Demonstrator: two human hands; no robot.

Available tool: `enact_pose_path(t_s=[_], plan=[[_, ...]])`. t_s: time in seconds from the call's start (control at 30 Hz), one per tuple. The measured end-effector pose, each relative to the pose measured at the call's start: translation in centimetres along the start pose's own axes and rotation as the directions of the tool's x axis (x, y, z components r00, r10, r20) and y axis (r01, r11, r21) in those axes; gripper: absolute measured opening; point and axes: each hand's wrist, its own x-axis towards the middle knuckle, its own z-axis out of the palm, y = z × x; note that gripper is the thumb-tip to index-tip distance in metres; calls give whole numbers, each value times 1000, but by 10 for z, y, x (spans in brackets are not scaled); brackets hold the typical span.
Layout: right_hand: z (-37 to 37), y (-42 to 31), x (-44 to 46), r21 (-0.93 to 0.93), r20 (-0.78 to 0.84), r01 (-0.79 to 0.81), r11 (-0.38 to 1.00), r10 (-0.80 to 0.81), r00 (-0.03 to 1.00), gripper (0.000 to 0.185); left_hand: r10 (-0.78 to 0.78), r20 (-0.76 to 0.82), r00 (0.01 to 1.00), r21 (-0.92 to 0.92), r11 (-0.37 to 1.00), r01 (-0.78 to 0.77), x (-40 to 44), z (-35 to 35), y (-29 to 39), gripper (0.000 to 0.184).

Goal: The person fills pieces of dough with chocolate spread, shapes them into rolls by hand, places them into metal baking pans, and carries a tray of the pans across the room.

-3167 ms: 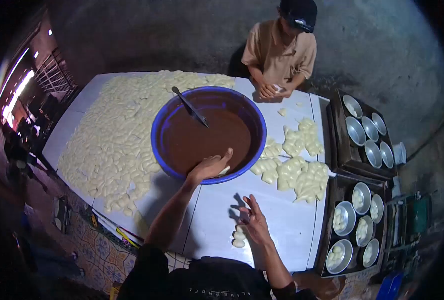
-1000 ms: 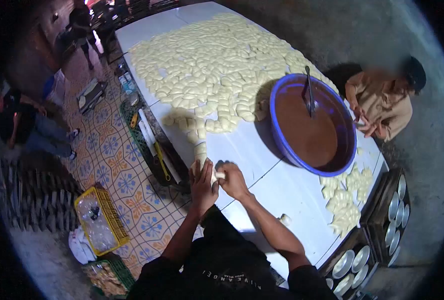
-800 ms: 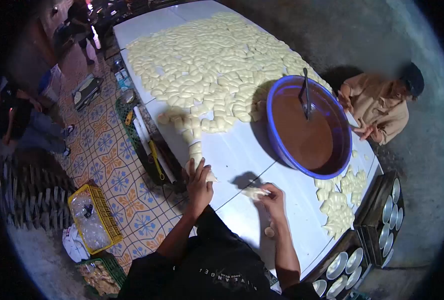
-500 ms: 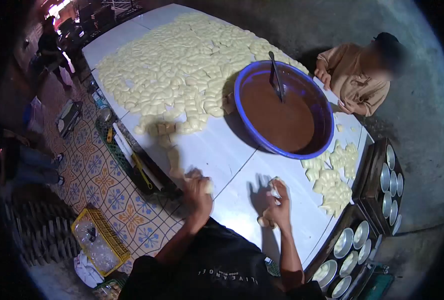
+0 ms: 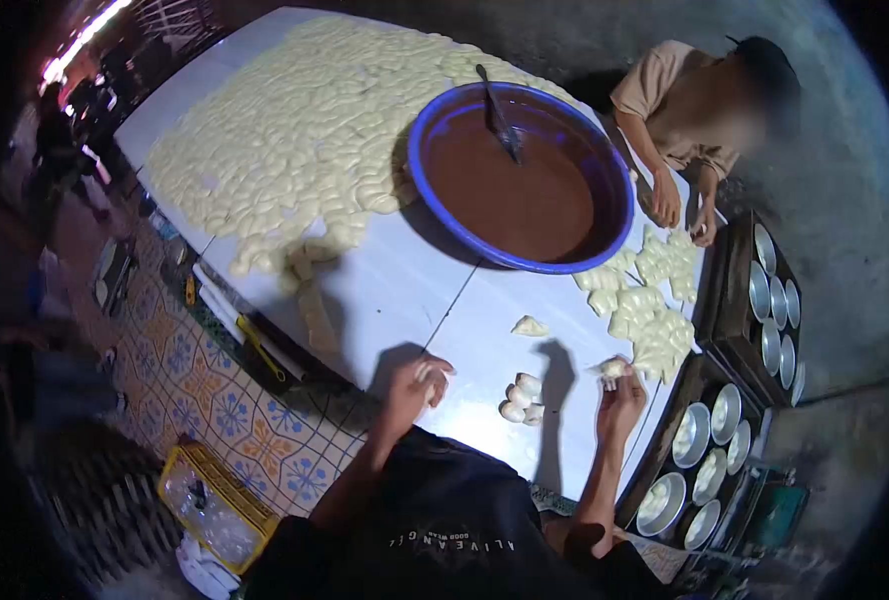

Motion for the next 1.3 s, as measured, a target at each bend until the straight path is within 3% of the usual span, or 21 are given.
enact_pose_path(t_s=[0.07,0.1,0.13,0.2,0.27,0.3,0.43,0.5,0.63,0.7,0.77,0.8,0.83,0.9,0.97,1.03,1.13,1.17,1.2,1.23,1.3], plan=[[-51,34,21,-667,37,189,721,-221,975,32,36,21,999,-572,820,-17,11,-5,-2,47],[-93,77,32,-874,174,272,403,-264,949,41,30,45,999,-738,674,13,13,0,7,53],[-49,40,5,-982,181,184,37,-82,980,45,12,82,997,-792,607,57,18,12,14,55],[0,21,-21,-819,233,298,490,-191,954,40,33,84,996,-698,715,35,30,30,14,40],[46,11,-45,-490,194,83,868,15,981,35,52,64,997,-620,785,-2,35,66,23,45],[67,0,-55,-493,249,-56,868,203,947,36,65,65,996,-597,802,-13,38,84,27,56],[96,10,-56,-339,268,247,908,-159,950,22,116,134,984,-442,896,-46,36,118,43,71],[90,-9,-55,-390,201,242,888,-175,964,19,312,156,937,352,869,-348,40,112,55,51],[77,-6,-41,-414,348,267,870,-120,930,19,225,92,970,268,933,-242,35,106,25,23],[74,-14,-31,-491,350,397,775,-242,905,43,276,34,960,319,908,-273,33,111,33,18],[74,-13,-25,-275,571,544,793,-321,756,48,-160,176,971,306,947,101,29,111,49,15],[77,-6,-36,-328,601,512,794,-242,761,47,-167,230,959,-483,836,262,31,118,39,12],[75,10,-35,-289,607,480,828,-229,761,34,-220,321,921,-647,659,382,32,109,38,20],[69,15,-28,-302,625,529,793,-254,738,47,-424,322,846,-702,493,515,31,114,29,44],[73,14,-21,70,567,1,998,-40,823,80,-198,600,775,-704,330,629,50,112,42,87],[55,24,-15,241,654,-368,898,130,746,123,20,699,715,-664,388,639,81,117,57,131],[51,34,-3,153,595,-210,966,80,800,125,113,665,738,-525,774,355,165,110,89,102],[53,39,-1,156,550,-182,971,68,833,123,34,404,914,-345,931,118,195,112,96,86],[55,35,-1,136,510,-185,973,91,855,121,129,219,967,193,966,-172,221,114,107,75],[57,32,-3,118,470,-189,975,113,875,119,95,53,994,704,702,-105,229,126,131,73],[52,44,-3,176,474,-188,966,84,877,110,160,134,978,923,339,-182,278,107,74,78]])
